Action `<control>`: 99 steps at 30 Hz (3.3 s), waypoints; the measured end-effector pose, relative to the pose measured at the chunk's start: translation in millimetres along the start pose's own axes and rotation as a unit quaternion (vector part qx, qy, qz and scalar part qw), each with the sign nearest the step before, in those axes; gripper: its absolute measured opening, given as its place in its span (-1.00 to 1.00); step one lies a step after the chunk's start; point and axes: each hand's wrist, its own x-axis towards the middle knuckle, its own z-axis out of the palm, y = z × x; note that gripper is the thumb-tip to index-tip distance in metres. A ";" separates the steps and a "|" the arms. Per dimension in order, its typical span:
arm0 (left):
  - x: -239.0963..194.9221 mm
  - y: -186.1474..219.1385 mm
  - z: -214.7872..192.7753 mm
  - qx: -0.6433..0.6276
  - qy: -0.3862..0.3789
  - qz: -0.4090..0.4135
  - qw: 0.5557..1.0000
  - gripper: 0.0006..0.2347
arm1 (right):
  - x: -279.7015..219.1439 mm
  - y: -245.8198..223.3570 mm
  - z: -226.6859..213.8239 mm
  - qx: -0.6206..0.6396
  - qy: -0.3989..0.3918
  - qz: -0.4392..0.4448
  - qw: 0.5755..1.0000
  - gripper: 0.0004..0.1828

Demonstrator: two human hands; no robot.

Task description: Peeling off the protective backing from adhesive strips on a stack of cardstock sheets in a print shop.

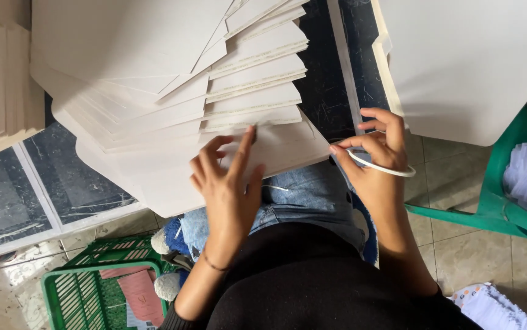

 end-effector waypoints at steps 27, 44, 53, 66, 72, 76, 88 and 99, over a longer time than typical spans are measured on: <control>24.8 -2.2 -40.5 0.126 -0.006 0.180 0.975 -0.14 | 30.9 -20.5 -1.8 0.149 0.016 -0.056 0.987 -0.75; 44.9 -35.2 -27.4 0.206 0.122 0.217 0.946 -0.52 | 29.6 -12.1 19.9 0.125 -0.021 -0.010 0.992 -0.76; 10.8 -32.5 -4.3 0.197 0.029 0.226 0.953 -0.47 | 24.4 -3.7 35.4 0.067 -0.017 -0.017 0.997 -0.75; 28.5 27.9 47.4 0.183 0.079 0.295 0.934 -0.59 | 6.9 -16.0 28.3 -0.044 0.048 -0.155 0.986 -0.86; 37.1 4.1 0.0 0.042 0.056 0.212 0.975 -0.51 | -2.8 -44.4 22.8 0.091 0.020 -0.080 0.992 -0.87; 31.5 -25.4 -46.4 0.122 0.103 0.110 0.981 -0.38 | -3.4 -69.0 50.7 0.151 -0.037 -0.056 0.986 -0.87; 10.7 -53.4 -56.4 -0.036 -0.030 -0.052 0.998 -0.18 | 2.2 -105.8 98.7 0.074 -0.094 -0.075 0.990 -0.81; 15.6 -53.7 -50.7 -0.004 -0.018 -0.054 0.998 -0.12 | 3.0 -70.6 28.8 0.037 -0.011 -0.056 0.998 -0.78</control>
